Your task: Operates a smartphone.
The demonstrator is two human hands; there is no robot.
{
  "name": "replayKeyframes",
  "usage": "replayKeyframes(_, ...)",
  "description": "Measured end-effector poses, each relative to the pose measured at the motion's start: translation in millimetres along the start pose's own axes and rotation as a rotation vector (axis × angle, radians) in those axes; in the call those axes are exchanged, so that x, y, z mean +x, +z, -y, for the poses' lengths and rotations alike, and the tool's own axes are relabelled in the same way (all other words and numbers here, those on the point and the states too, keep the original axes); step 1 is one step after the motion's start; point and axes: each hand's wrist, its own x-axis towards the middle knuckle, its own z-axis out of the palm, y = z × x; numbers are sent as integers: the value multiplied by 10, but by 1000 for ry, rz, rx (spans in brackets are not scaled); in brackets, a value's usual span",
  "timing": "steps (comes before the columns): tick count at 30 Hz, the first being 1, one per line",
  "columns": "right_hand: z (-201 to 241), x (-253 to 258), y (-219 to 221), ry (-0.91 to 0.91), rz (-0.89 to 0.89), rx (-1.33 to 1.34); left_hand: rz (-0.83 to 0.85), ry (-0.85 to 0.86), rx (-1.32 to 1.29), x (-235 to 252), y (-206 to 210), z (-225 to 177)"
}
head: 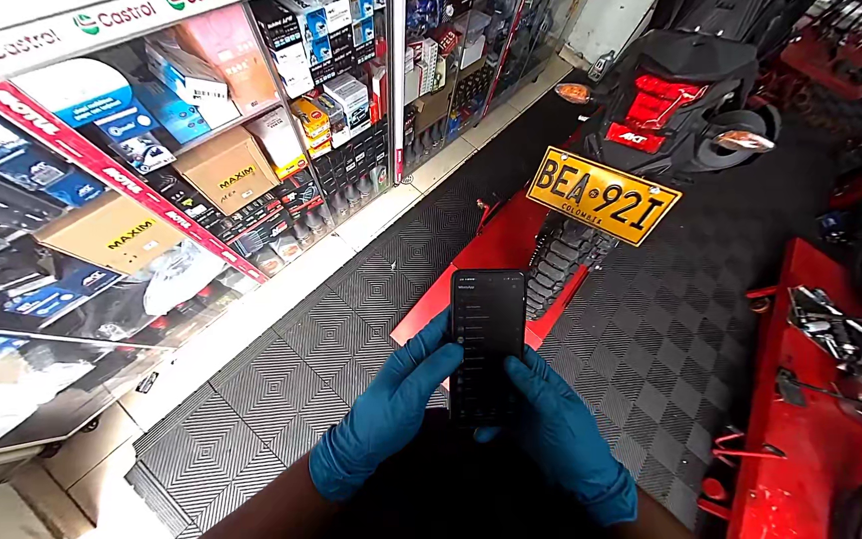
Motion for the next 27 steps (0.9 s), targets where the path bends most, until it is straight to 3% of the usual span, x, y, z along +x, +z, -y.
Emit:
replayKeyframes(15, -2, 70, -47, 6, -46, 34, 49, 38, 80, 48, -28, -18)
replayKeyframes(27, 30, 115, -20, 7, 125, 26, 53, -86, -119, 66, -221, 87)
